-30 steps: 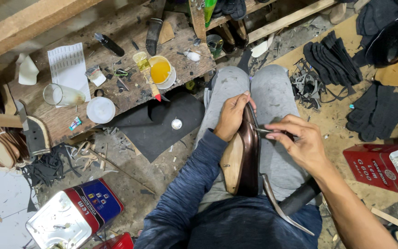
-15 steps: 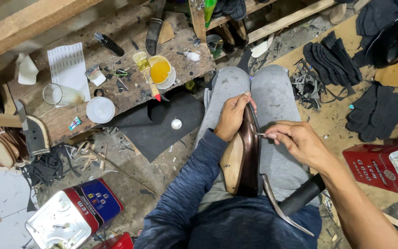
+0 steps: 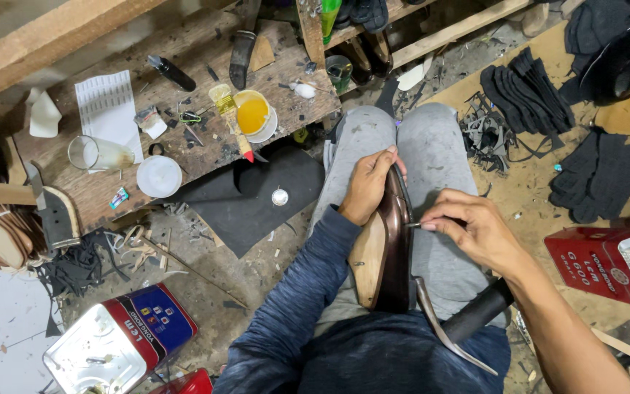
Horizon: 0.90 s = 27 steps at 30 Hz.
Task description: The person sits on the floor of a shoe workshop and finishes a brown heeled shoe. They press and fit the sole, trim the sole edge with a curved blade, brush the sole, and then scrape and smooth the shoe's edge with a small hand tool.
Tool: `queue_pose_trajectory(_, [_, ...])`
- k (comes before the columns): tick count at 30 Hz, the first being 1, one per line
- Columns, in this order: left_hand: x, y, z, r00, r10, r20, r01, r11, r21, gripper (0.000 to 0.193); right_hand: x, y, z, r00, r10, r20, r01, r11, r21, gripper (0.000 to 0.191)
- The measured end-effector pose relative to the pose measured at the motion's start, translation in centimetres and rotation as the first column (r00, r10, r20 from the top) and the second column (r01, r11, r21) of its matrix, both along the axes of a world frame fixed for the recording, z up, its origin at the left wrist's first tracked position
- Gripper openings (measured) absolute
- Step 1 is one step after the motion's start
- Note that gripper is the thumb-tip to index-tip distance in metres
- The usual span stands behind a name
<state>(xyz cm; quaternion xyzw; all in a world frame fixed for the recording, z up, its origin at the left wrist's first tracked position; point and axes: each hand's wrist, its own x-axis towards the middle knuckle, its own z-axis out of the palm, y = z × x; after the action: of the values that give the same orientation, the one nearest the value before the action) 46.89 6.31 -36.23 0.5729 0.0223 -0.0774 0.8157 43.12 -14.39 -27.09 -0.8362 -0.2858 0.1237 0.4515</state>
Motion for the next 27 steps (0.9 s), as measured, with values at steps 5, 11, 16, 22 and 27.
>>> queue_pose_trajectory(5, [-0.1, 0.0, -0.1, 1.0, -0.002, -0.003, 0.002, 1.0, -0.012, 0.045, -0.7, 0.4, -0.8, 0.987, -0.157, -0.027, 0.156, 0.987, -0.02, 0.016])
queue_pose_trajectory(11, [0.3, -0.5, -0.6, 0.998, -0.055, -0.016, 0.054, 0.996, -0.076, 0.043, -2.7, 0.5, -1.0, 0.971, -0.162, 0.175, 0.148, 0.985, 0.09, 0.014])
queue_pose_trajectory(16, [1.7, -1.6, -1.4, 0.982, -0.168, -0.083, 0.163, 0.984, -0.066, 0.044, -3.5, 0.3, -1.4, 0.933, -0.312, 0.179, 0.298, 0.95, 0.097, 0.012])
queue_pose_trajectory(22, [1.6, -2.3, -2.0, 0.985, -0.123, -0.117, 0.112, 0.989, -0.099, 0.047, -3.5, 0.1, -1.3, 0.939, -0.271, 0.212, 0.259, 0.962, 0.082, 0.013])
queue_pose_trajectory(27, [1.6, -2.5, -2.5, 0.987, -0.118, -0.108, 0.111, 0.991, -0.069, 0.046, -3.6, 0.2, -0.9, 0.925, -0.303, 0.229, 0.289, 0.953, 0.093, 0.009])
